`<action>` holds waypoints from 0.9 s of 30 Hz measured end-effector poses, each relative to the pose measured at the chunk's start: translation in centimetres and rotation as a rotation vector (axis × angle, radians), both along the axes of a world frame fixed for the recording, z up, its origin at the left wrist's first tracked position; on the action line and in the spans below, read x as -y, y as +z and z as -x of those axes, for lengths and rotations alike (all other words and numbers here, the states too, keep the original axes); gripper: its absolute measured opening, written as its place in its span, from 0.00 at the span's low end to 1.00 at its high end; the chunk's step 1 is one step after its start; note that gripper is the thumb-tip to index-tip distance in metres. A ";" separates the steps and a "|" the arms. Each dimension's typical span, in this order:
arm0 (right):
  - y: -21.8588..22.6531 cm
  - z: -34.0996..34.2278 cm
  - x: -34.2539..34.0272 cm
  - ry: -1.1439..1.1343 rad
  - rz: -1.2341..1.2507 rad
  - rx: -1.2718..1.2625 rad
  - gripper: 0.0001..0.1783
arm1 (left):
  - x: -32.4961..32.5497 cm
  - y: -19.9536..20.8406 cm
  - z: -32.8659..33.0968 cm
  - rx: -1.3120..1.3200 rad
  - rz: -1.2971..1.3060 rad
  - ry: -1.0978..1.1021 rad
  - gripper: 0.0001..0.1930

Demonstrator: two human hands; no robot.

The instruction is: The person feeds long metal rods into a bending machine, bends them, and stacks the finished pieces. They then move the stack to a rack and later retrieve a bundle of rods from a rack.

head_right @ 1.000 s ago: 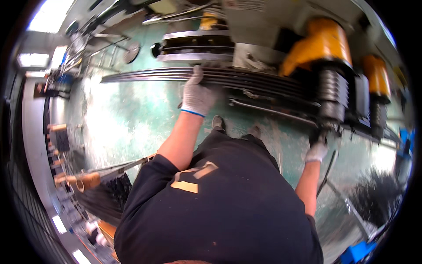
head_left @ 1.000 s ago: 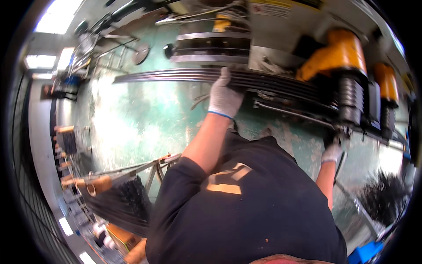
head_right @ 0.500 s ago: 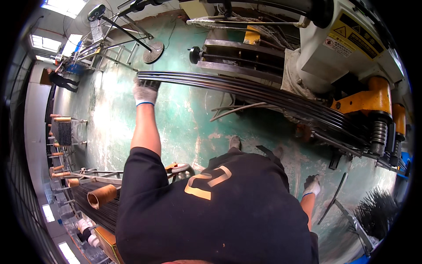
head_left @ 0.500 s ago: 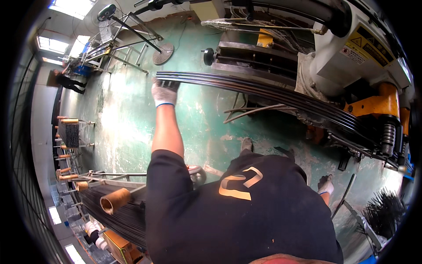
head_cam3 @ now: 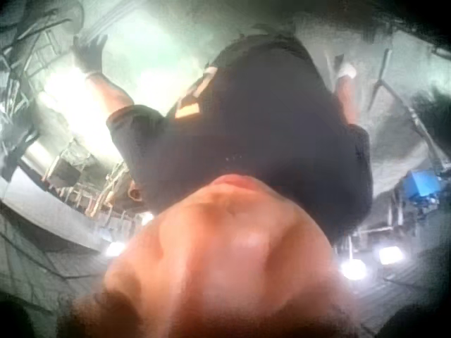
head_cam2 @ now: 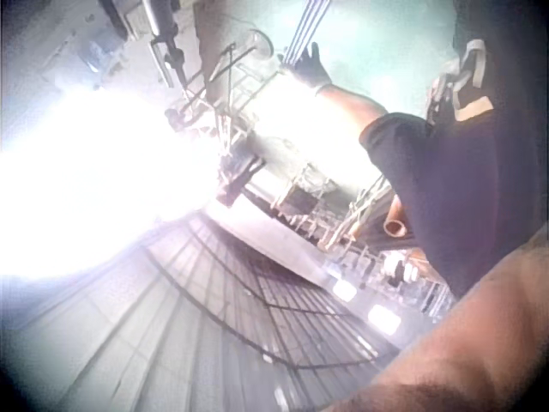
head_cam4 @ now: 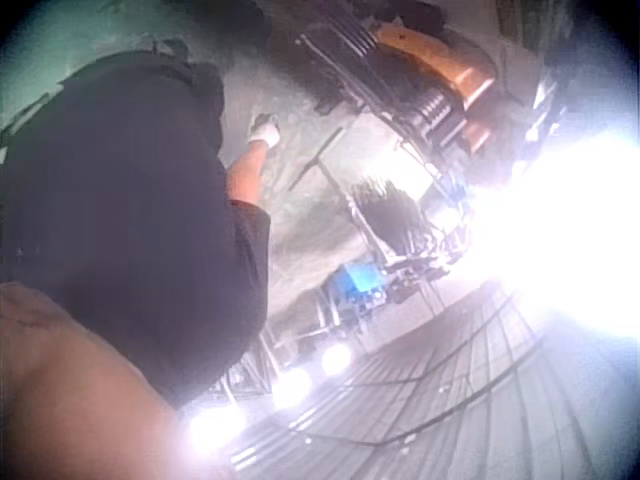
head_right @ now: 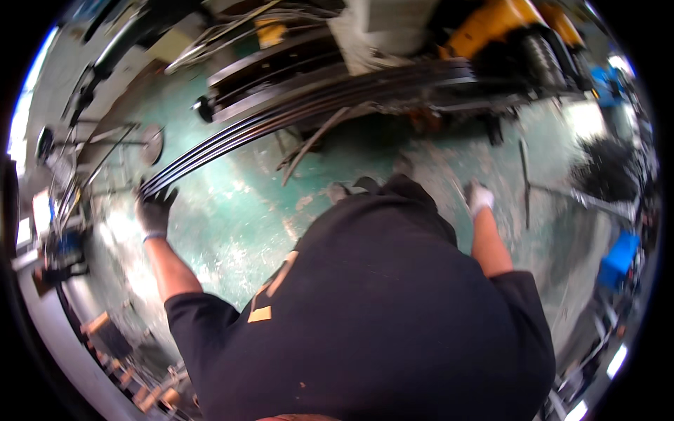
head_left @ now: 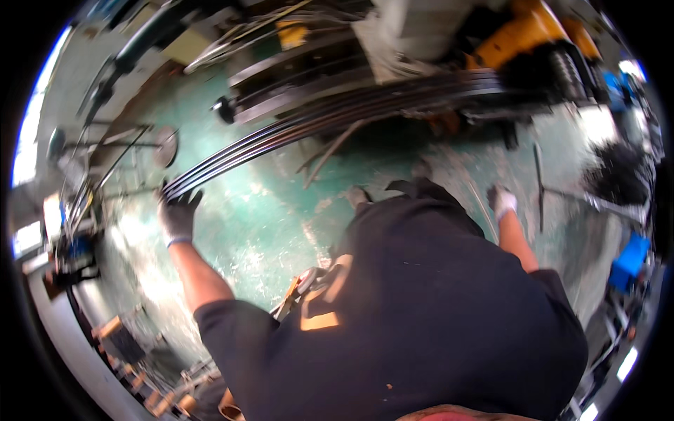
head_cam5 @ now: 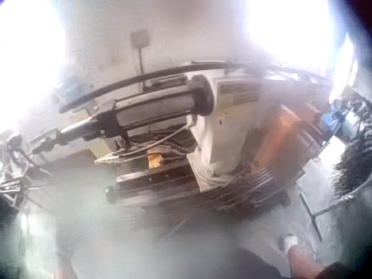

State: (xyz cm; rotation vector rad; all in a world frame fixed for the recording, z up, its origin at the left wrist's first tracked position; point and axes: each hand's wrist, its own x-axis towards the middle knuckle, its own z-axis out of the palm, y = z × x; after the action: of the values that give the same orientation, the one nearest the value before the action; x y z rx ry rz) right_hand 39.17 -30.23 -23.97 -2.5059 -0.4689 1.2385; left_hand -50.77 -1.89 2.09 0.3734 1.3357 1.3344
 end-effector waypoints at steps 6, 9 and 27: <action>2.4 0.5 -3.4 -0.339 -0.337 -0.279 0.17 | -0.8 -1.5 0.4 0.066 -0.113 0.268 0.40; 3.3 -1.3 -5.9 -0.312 -0.296 -0.228 0.17 | 0.9 -2.5 -6.2 0.126 -0.186 0.457 0.44; -6.2 -25.7 -13.3 0.495 -0.460 0.216 0.23 | 3.9 -22.0 -50.3 0.184 -0.051 -0.632 0.30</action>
State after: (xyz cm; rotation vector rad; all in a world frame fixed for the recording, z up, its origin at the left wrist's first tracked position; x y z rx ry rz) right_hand 64.90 -16.91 -30.13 -2.1891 -1.3250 0.8653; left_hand -0.46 -5.77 -19.91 0.6310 0.9205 0.8465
